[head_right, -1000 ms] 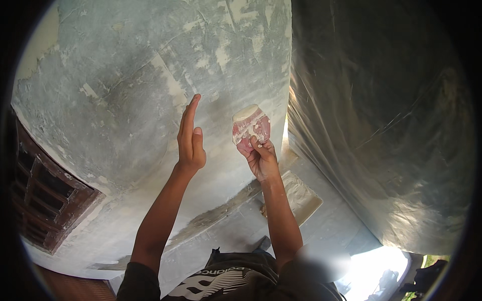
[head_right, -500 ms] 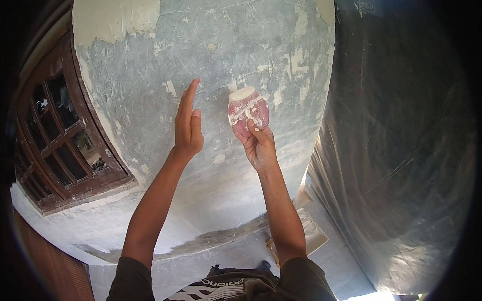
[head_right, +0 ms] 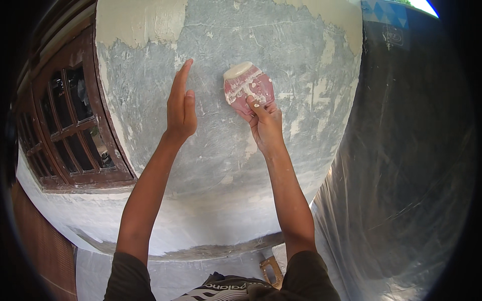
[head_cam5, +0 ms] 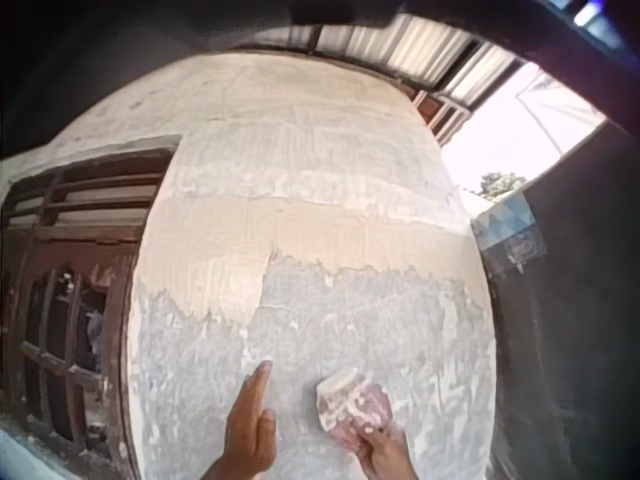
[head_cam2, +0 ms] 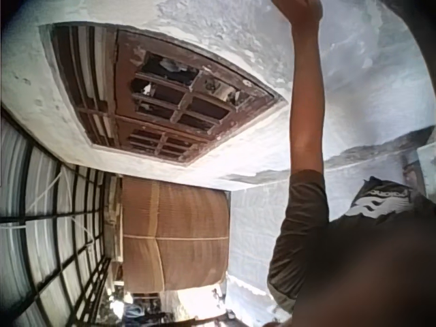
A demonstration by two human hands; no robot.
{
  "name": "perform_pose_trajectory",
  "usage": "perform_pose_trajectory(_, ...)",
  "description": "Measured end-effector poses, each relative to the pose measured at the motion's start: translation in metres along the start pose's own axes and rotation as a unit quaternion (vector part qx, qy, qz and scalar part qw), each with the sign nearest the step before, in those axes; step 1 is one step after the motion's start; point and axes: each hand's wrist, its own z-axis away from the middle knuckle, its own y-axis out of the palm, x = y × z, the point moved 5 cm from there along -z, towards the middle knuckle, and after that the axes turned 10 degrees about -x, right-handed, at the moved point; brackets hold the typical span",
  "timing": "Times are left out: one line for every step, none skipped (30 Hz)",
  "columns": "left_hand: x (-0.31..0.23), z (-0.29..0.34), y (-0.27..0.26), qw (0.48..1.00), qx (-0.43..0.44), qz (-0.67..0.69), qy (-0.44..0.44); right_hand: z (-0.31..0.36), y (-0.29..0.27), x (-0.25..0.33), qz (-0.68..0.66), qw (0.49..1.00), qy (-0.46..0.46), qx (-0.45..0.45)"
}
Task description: The person applies plaster paste from a bucket onto an exterior wall, then smooths it with a scraper tool.
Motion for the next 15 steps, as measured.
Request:
perform_pose_trajectory(0.005,-0.008,-0.002,1.0,-0.008,-0.01,0.005,-0.011,0.01,0.012,0.069,0.996,-0.049,0.003)
perform_pose_trajectory(0.012,-0.017,-0.01,1.0,-0.01,-0.018,0.007,-0.022,0.026,0.02,0.134,0.986,-0.096,0.011)
perform_pose_trajectory(0.019,-0.027,-0.019,0.999,-0.015,-0.044,0.018,-0.034,0.045,0.023,0.131,0.987,-0.093,0.019)
perform_pose_trajectory(0.026,-0.035,-0.027,0.997,-0.019,-0.069,0.027,-0.044,0.064,0.033,0.189,0.968,-0.167,0.019)
perform_pose_trajectory(0.037,-0.037,-0.031,0.996,-0.03,-0.076,0.029,-0.056,0.077,0.038,0.248,0.939,-0.239,0.016)
perform_pose_trajectory(0.048,-0.039,-0.034,0.996,-0.033,-0.078,0.026,-0.073,0.085,0.038,0.251,0.939,-0.236,0.018)
perform_pose_trajectory(0.055,-0.046,-0.041,0.993,-0.042,-0.101,0.036,-0.082,0.103,0.05,0.365,0.849,-0.382,0.015)
perform_pose_trajectory(0.06,-0.052,-0.047,0.99,-0.051,-0.122,0.046,-0.082,0.123,0.058,0.464,0.722,-0.513,0.008)
perform_pose_trajectory(0.065,-0.055,-0.052,0.985,-0.056,-0.149,0.059,-0.089,0.133,0.059,0.464,0.721,-0.514,0.011)
perform_pose_trajectory(0.071,-0.058,-0.057,0.985,-0.059,-0.148,0.06,-0.085,0.154,0.06,0.478,0.663,-0.576,0.017)
perform_pose_trajectory(0.076,-0.059,-0.06,0.981,-0.061,-0.174,0.067,-0.083,0.17,0.059,0.488,0.6,-0.634,0.023)
perform_pose_trajectory(0.081,-0.059,-0.062,0.975,-0.062,-0.199,0.072,-0.089,0.18,0.059,0.49,0.597,-0.635,0.024)
perform_pose_trajectory(0.087,-0.057,-0.063,0.975,-0.065,-0.198,0.073,-0.091,0.192,0.056,0.521,0.507,-0.686,0.024)
perform_pose_trajectory(0.09,-0.054,-0.064,0.973,-0.068,-0.206,0.077,-0.093,0.202,0.051,0.548,0.411,-0.728,0.023)
perform_pose_trajectory(0.094,-0.05,-0.064,0.971,-0.07,-0.213,0.08,-0.104,0.205,0.045,0.583,0.391,-0.712,0.014)
